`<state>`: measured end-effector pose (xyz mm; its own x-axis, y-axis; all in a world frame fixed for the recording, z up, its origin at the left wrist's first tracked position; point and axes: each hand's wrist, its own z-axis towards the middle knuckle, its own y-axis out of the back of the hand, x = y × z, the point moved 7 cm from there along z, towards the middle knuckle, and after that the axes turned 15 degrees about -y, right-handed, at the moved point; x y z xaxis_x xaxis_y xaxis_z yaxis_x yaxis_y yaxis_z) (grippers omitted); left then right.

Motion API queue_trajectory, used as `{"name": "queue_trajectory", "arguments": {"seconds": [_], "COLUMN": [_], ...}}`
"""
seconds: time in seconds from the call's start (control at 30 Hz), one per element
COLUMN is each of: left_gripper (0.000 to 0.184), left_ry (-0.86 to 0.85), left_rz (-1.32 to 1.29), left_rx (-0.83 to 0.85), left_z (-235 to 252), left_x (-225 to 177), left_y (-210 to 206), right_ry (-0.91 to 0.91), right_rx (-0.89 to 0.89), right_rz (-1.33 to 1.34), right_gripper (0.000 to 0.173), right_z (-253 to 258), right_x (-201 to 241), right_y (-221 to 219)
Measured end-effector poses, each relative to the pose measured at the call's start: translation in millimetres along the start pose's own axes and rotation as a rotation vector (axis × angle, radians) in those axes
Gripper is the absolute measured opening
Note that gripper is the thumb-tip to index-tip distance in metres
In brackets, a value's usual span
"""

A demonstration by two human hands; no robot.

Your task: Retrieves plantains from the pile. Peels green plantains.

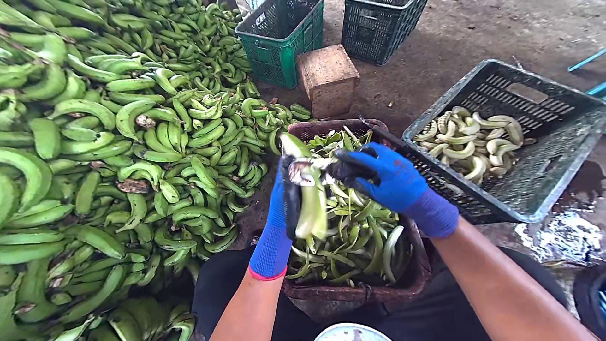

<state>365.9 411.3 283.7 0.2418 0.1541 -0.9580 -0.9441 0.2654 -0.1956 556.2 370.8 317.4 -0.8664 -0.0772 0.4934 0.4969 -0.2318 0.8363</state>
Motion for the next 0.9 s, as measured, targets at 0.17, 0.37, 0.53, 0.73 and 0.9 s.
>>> {"name": "queue_trajectory", "arguments": {"seconds": [0.17, 0.37, 0.53, 0.73, 0.9], "left_gripper": [0.049, 0.043, 0.043, 0.047, 0.036], "left_ry": [0.102, -0.088, -0.052, 0.189, 0.154], "left_rz": [0.228, -0.177, -0.05, 0.231, -0.269], "left_rx": [0.345, -0.493, -0.151, 0.5, -0.166], "left_z": [-5.7, 15.4, 9.1, -10.6, 6.2], "left_x": [18.9, 18.3, 7.9, 20.8, 43.6], "left_y": [-21.9, 38.6, 2.7, -40.7, 9.8], "right_ry": [-0.184, 0.056, -0.128, -0.286, -0.084], "right_rx": [-0.047, 0.026, 0.07, 0.119, -0.003], "right_rz": [0.028, 0.031, 0.094, 0.216, 0.054], "right_gripper": [0.049, 0.049, 0.049, 0.045, 0.057], "right_z": [7.2, -27.7, 0.7, 14.6, -15.5], "right_x": [-23.1, 17.3, -9.8, -33.4, -4.5], "right_y": [12.2, -31.2, -8.2, -5.7, -28.6]}}
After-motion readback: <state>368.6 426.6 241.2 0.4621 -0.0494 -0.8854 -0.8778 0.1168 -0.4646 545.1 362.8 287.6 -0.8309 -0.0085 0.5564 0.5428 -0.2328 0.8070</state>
